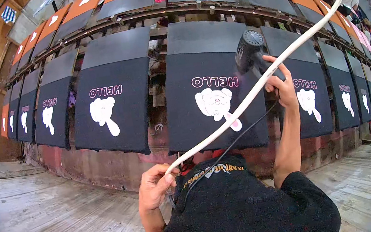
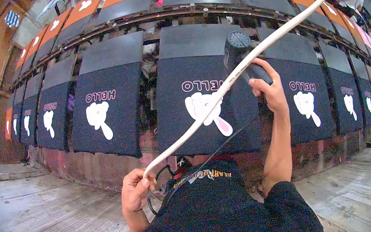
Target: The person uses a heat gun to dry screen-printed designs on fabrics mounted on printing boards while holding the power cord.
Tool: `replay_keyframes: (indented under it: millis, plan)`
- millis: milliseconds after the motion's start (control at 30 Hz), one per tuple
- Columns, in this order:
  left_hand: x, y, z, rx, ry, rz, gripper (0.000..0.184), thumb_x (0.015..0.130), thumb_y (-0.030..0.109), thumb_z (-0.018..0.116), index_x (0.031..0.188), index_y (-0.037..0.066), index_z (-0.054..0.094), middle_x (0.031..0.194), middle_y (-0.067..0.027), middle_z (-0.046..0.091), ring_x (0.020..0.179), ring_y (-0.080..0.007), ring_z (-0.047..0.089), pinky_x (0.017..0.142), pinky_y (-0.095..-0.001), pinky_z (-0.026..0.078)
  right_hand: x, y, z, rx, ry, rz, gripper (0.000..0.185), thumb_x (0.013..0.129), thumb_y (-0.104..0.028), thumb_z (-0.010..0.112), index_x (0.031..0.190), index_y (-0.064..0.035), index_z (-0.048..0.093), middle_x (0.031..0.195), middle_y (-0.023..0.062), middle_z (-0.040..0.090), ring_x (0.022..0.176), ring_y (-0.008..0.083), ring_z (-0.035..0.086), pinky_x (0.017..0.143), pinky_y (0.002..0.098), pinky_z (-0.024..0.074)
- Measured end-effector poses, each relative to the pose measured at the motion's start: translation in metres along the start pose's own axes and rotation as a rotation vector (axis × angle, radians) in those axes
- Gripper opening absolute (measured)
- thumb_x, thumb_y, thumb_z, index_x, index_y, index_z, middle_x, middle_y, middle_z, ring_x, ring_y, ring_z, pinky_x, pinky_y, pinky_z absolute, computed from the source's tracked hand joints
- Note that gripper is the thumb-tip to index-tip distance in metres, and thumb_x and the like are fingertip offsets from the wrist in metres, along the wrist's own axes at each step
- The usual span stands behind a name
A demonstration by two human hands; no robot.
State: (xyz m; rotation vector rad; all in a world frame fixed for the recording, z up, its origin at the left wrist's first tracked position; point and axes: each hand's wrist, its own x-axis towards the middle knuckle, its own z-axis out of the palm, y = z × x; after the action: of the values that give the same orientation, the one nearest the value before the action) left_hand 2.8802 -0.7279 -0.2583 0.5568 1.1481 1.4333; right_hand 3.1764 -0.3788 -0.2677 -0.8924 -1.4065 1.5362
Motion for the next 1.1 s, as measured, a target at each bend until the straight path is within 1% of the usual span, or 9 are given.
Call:
replay_keyframes:
  millis: [67,200,333,367,500,600,767,967,1100]
  plan:
    - [-0.001,0.0,0.0,0.003,0.001,0.014,0.023,0.094,0.015,0.071,0.108,-0.003,0.07,0.089,-0.0051,0.067,0.074,-0.0091,0.06,0.067,-0.0244,0.047,0.007,0.005,0.0,0.006,-0.024,-0.003,0.055,0.081,-0.003,0.067,0.136,0.0003,0.058,0.069,0.0005,0.057,0.053,0.0067,0.049,0.05,0.0231,0.0402]
    - [-0.002,0.002,0.0,-0.006,0.01,0.013,0.022,0.094,0.015,0.071,0.108,-0.003,0.07,0.088,-0.0047,0.067,0.074,-0.009,0.06,0.066,-0.024,0.047,0.012,-0.006,0.02,0.027,-0.181,0.029,0.055,0.081,-0.003,0.067,0.136,0.0002,0.059,0.068,0.0001,0.056,0.053,0.0065,0.049,0.051,0.0229,0.0413]
    - [-0.006,0.001,-0.002,0.004,0.026,0.021,0.022,0.094,0.014,0.071,0.108,-0.003,0.07,0.088,-0.005,0.067,0.073,-0.009,0.06,0.065,-0.0239,0.047,0.022,0.008,0.047,0.035,-0.146,-0.002,0.06,0.082,-0.004,0.067,0.14,0.0021,0.053,0.063,-0.0003,0.052,0.05,0.0073,0.046,0.049,0.0226,0.0364]
    - [-0.007,0.001,-0.002,0.004,0.029,0.022,0.022,0.094,0.014,0.071,0.108,-0.003,0.07,0.088,-0.005,0.067,0.073,-0.009,0.06,0.064,-0.0239,0.047,0.026,0.008,0.051,0.063,-0.197,0.003,0.06,0.081,-0.005,0.069,0.139,0.0007,0.054,0.063,0.0001,0.052,0.05,0.0074,0.047,0.049,0.0231,0.0369]
    - [-0.011,0.001,-0.005,0.016,0.047,0.039,0.022,0.094,0.014,0.071,0.108,-0.003,0.07,0.087,-0.0053,0.067,0.073,-0.0094,0.061,0.064,-0.0245,0.047,0.031,0.002,0.069,0.006,-0.294,0.063,0.059,0.081,-0.004,0.07,0.138,-0.0006,0.056,0.067,0.0006,0.055,0.053,0.0077,0.05,0.05,0.0238,0.0419]
    - [-0.013,0.001,-0.006,0.034,0.035,0.073,0.022,0.094,0.015,0.071,0.107,-0.003,0.07,0.088,-0.0057,0.067,0.074,-0.01,0.062,0.065,-0.0252,0.048,0.036,0.012,0.091,0.07,-0.274,0.038,0.057,0.08,-0.005,0.073,0.136,-0.0043,0.06,0.068,-0.0023,0.059,0.054,0.0036,0.048,0.048,0.0203,0.0345]
    - [-0.014,-0.002,-0.008,0.048,0.044,0.083,0.023,0.094,0.015,0.071,0.108,-0.003,0.07,0.09,-0.0069,0.068,0.075,-0.0108,0.062,0.066,-0.0259,0.048,0.036,0.012,0.1,0.065,-0.391,0.082,0.056,0.08,-0.006,0.072,0.134,-0.0038,0.061,0.066,-0.0044,0.053,0.053,0.0034,0.047,0.047,0.0208,0.0352]
    - [-0.016,-0.002,-0.01,0.036,0.044,0.066,0.024,0.094,0.016,0.071,0.108,-0.003,0.07,0.093,-0.0075,0.069,0.075,-0.011,0.062,0.067,-0.0259,0.049,0.026,0.011,0.095,-0.023,-0.356,0.032,0.056,0.079,-0.006,0.073,0.134,-0.0054,0.062,0.068,-0.0032,0.058,0.055,0.0036,0.05,0.048,0.0205,0.0374]
    - [-0.013,-0.002,-0.008,0.035,0.045,0.068,0.024,0.094,0.016,0.072,0.108,-0.003,0.07,0.092,-0.0071,0.068,0.075,-0.0109,0.062,0.066,-0.0259,0.049,0.013,-0.003,0.077,-0.007,-0.342,0.093,0.055,0.08,-0.003,0.071,0.135,-0.0053,0.062,0.069,-0.0014,0.061,0.056,0.0037,0.051,0.05,0.0201,0.0378]
